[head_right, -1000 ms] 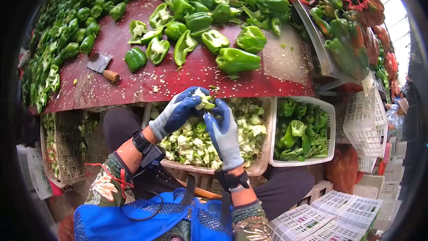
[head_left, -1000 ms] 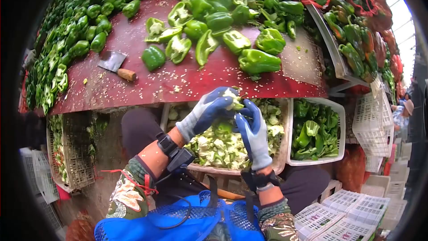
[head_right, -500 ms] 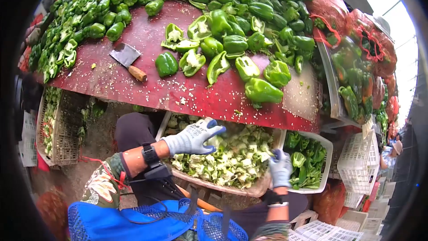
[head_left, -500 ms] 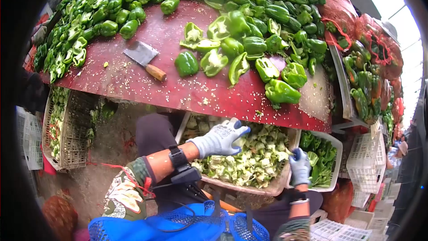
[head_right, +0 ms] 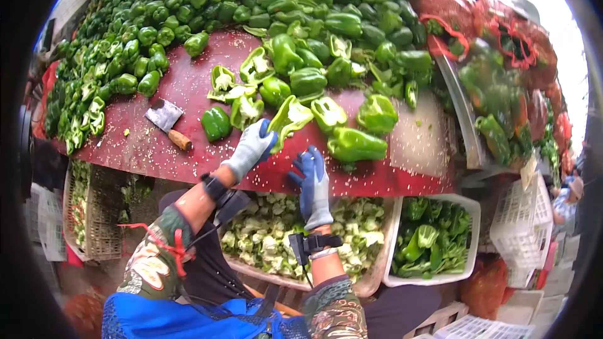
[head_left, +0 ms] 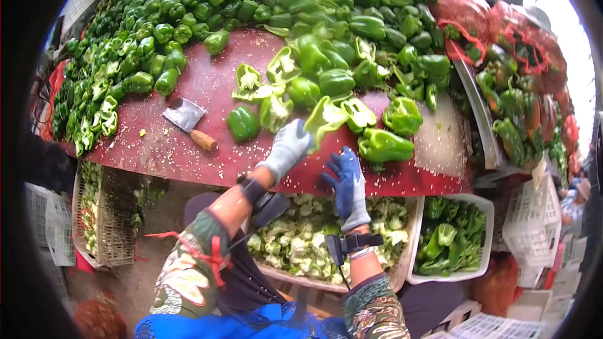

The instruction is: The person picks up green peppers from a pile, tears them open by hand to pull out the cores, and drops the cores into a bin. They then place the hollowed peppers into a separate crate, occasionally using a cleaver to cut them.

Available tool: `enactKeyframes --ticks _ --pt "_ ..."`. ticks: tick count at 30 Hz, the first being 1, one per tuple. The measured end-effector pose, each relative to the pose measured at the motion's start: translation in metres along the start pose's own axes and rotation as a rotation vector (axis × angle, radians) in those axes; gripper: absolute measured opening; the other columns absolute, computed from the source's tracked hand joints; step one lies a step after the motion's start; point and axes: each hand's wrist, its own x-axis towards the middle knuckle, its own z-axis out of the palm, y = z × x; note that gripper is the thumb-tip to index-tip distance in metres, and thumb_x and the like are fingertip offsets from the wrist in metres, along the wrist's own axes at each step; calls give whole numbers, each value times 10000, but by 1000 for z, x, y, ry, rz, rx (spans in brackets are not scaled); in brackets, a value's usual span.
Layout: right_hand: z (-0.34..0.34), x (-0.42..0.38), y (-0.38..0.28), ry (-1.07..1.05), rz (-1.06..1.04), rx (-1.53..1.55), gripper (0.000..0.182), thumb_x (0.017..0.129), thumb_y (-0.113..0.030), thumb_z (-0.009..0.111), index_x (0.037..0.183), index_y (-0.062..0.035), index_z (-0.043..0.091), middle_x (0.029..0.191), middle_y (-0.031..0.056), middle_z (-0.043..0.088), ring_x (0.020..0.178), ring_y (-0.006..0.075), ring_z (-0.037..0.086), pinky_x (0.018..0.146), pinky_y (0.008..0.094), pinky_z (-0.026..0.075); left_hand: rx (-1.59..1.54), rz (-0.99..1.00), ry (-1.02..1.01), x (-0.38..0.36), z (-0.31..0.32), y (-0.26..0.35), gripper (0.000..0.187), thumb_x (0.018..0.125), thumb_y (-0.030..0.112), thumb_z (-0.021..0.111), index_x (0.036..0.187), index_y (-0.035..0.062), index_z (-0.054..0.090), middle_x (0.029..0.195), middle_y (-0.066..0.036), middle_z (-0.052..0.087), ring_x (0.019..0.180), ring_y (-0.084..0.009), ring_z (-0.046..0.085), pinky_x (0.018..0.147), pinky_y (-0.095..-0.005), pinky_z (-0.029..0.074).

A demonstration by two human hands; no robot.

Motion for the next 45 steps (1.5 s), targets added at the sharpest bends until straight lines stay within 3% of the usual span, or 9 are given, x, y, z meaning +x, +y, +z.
enactKeyframes --ticks 5,11,15,17,26,30,32,37,45 --pt "-6 -57 -22 -141 -36 375 537 1011 -465 391 1413 -109 420 1139 149 637 1060 260 614 944 386 484 120 359 -406 -122 3 35 292 855 179 660 1105 50 580 848 -123 637 768 -269 661 691 -366 530" --pt "-57 -103 -16 -69 -64 510 525 1026 -441 348 1380 -67 450 1147 145 637 1042 260 617 950 400 486 82 513 -332 -162 7 92 305 861 196 682 1110 36 606 937 -159 625 788 -311 648 695 -394 518" --pt "-64 -105 -2 76 -398 -202 534 1021 -418 381 1377 -25 446 1303 126 527 1164 217 527 1018 350 405 -60 482 -415 -163 53 71 353 913 222 629 1161 -17 558 870 -139 625 691 -253 604 656 -349 498" --pt "-62 -108 -11 66 -414 -390 509 1013 -379 409 1359 -9 460 1328 140 493 1196 215 499 1031 344 382 -746 -168 -653 -160 49 79 313 948 306 620 1128 51 594 802 49 558 642 -17 496 548 -190 409" --pt "-84 -103 2 -80 -476 -906 425 983 -270 507 1288 26 513 1287 184 554 1199 274 537 1026 364 413 -681 -192 -860 -142 41 48 238 928 278 659 1055 77 653 832 76 592 678 0 467 566 -181 381" --pt "-82 -121 -17 -34 -619 -958 465 989 -351 479 1282 6 533 1234 184 596 1128 296 584 998 374 443 -642 -197 -843 -173 54 44 194 905 242 675 1008 78 682 772 69 577 638 -14 489 546 -188 396" --pt "-89 -121 -14 32 -381 -384 579 987 -505 417 1309 -33 509 1173 144 617 1032 258 614 889 361 493 -549 -239 -885 -175 40 63 176 914 268 659 959 100 689 687 76 524 544 -18 434 471 -192 332" --pt "-92 -134 -25 -7 -325 -135 713 1001 -596 269 1373 -17 455 1304 152 536 1079 214 577 935 333 461 -282 376 -574 -185 29 86 256 945 271 636 990 22 676 654 14 541 604 -31 480 539 -234 405" --pt "-101 -125 -20 77 -626 -699 638 1017 -520 328 1323 17 484 1306 171 551 1156 258 568 994 363 434 -603 -200 -806 -178 53 95 263 938 314 622 901 56 660 694 36 574 566 -22 463 477 -202 358"
